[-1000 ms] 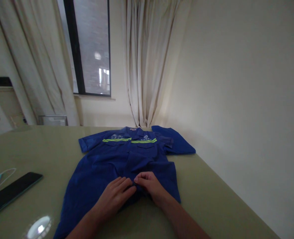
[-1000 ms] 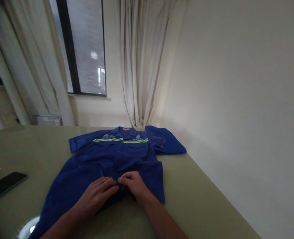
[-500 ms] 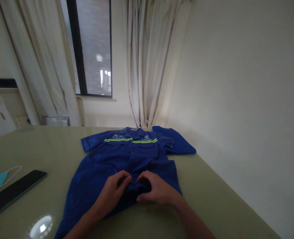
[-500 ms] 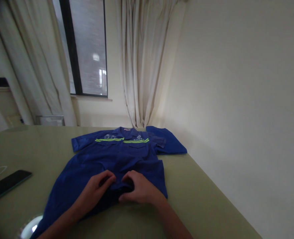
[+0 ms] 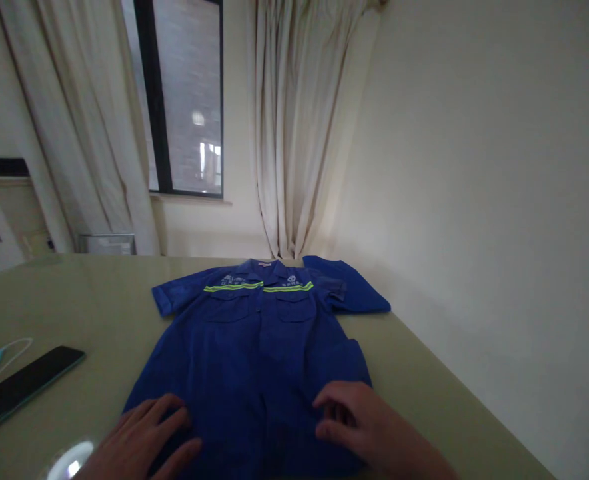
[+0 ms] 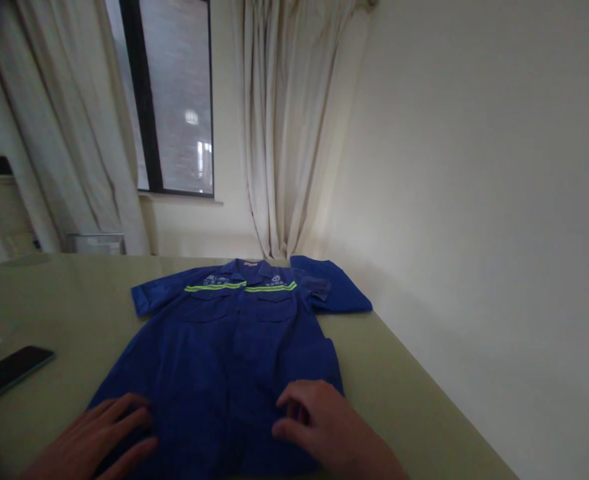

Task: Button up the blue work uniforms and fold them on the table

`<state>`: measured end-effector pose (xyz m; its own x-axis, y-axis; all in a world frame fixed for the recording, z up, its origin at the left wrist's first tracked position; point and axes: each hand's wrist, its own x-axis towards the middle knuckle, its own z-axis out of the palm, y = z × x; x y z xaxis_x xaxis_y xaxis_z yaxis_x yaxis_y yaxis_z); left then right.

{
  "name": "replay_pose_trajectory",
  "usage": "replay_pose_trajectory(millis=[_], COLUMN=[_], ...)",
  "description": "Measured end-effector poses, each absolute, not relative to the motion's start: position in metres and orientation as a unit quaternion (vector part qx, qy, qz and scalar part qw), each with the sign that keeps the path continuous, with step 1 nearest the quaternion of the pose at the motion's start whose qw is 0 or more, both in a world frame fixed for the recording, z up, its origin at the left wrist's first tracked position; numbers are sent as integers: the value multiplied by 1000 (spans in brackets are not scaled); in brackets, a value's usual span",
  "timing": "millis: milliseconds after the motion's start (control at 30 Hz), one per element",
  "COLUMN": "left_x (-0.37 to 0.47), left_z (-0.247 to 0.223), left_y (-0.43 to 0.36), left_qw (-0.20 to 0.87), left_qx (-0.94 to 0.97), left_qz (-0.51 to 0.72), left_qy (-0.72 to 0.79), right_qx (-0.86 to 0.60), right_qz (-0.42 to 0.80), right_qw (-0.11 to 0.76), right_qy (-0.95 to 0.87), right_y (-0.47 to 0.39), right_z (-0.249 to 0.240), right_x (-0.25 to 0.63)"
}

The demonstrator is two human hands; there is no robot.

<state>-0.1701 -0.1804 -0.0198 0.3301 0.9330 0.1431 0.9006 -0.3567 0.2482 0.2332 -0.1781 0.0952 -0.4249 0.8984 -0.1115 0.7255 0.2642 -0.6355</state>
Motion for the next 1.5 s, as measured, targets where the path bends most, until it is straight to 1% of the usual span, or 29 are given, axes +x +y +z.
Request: replay_pose_trajectory(millis=[67, 133, 200, 267, 333, 367, 433, 533, 600, 667, 800, 867, 967, 1067, 1133, 1233, 1300, 1400, 1500], left_x=[-135, -95, -62, -42, -34, -33, -36, -41, -44, -45, -47, -48, -49, -48, -48, -46, -44, -40, -37], left_z=[3, 23, 35, 39, 36, 32, 22, 6, -1, -4, 0, 5, 13, 19, 20, 18, 15, 12, 10], left_y=[-169, -151, -130, -109, -94, -89, -85, -89, -92, -94, -96, -97, -103, -108, -110, -112, -114, -119, -122], left_qw=[72, 95, 107, 106, 99, 95, 87, 80, 81, 85, 97, 108, 144, 215, 258, 273, 263, 231, 194], left_qx=[809, 826, 836, 820, 785, 769, 755, 782, 793, 788, 775, 777, 799, 815, 811, 798, 794, 794, 798], left_qz=[128, 125, 104, 71, 61, 70, 104, 153, 165, 155, 114, 113, 156, 195, 201, 201, 195, 190, 189], left_qy=[568, 541, 528, 558, 608, 629, 641, 598, 580, 590, 615, 610, 563, 501, 485, 498, 512, 530, 539], right_qx=[-495, -487, -524, -551, -558, -557, -550, -516, -502, -506, -530, -535, -515, -494, -504, -514, -514, -513, -500], right_qz=[260, 203, 155, 137, 142, 149, 175, 254, 293, 300, 296, 309, 362, 401, 375, 340, 395, 527, 571], right_qw=[174, 165, 107, 35, 5, 14, 59, 130, 167, 192, 203, 208, 208, 192, 184, 195, 213, 248, 296], right_qy=[-811, -833, -830, -822, -817, -817, -815, -808, -797, -786, -768, -758, -748, -747, -756, -763, -731, -630, -580], right_y=[-158, -134, -111, -97, -91, -90, -91, -91, -90, -90, -92, -92, -93, -98, -102, -102, -98, -89, -84], right_z=[98, 94, 85, 72, 59, 53, 43, 33, 29, 28, 27, 27, 27, 28, 29, 29, 25, 18, 14], right_x=[205, 174, 146, 128, 120, 121, 129, 145, 153, 156, 155, 156, 159, 159, 157, 155, 156, 158, 158])
